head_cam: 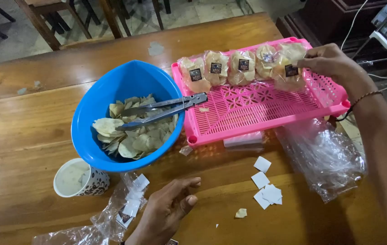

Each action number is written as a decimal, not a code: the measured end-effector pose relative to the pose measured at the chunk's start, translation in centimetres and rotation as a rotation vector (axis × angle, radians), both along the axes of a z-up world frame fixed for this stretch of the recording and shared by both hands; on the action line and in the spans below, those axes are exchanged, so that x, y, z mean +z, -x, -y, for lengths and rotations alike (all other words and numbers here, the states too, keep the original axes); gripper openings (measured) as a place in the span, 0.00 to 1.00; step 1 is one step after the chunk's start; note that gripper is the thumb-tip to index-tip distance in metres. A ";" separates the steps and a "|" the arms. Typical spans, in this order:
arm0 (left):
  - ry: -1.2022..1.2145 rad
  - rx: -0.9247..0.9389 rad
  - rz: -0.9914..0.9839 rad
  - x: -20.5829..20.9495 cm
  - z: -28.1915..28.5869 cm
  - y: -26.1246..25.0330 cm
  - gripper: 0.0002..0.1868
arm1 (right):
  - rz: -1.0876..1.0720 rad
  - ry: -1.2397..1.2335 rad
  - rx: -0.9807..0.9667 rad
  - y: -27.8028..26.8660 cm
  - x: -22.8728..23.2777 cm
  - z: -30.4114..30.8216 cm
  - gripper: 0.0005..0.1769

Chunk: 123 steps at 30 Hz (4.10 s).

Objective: Packaging chips into small plastic bags using tongs and applying labels to the finished bags.

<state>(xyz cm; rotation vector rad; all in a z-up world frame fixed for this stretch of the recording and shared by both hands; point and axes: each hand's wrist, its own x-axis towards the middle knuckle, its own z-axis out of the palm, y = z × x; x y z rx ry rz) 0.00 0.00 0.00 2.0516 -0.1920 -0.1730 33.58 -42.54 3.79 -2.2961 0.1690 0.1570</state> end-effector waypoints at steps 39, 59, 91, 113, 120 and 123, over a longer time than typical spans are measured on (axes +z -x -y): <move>-0.114 -0.138 0.350 -2.7 1.6 0.5 0.18 | 0.652 0.595 0.107 24.7 -8.6 0.2 0.09; -0.192 -0.150 0.364 -3.1 1.5 0.3 0.17 | 0.389 0.070 -0.062 25.9 -5.9 1.4 0.25; 0.084 -0.182 -0.078 5.9 5.7 -0.3 0.25 | 1.058 -0.059 0.069 29.2 -4.2 -3.1 0.08; 0.457 -0.079 0.128 8.0 5.9 -4.0 0.08 | 0.974 0.031 0.438 28.2 -2.6 -9.3 0.23; 0.174 -0.214 0.326 9.6 5.1 -3.4 0.10 | 0.778 0.073 0.715 26.6 5.3 -13.3 0.42; 0.140 -0.230 0.427 9.6 4.3 -3.6 0.10 | 0.636 -0.186 0.999 25.1 7.0 -14.2 0.19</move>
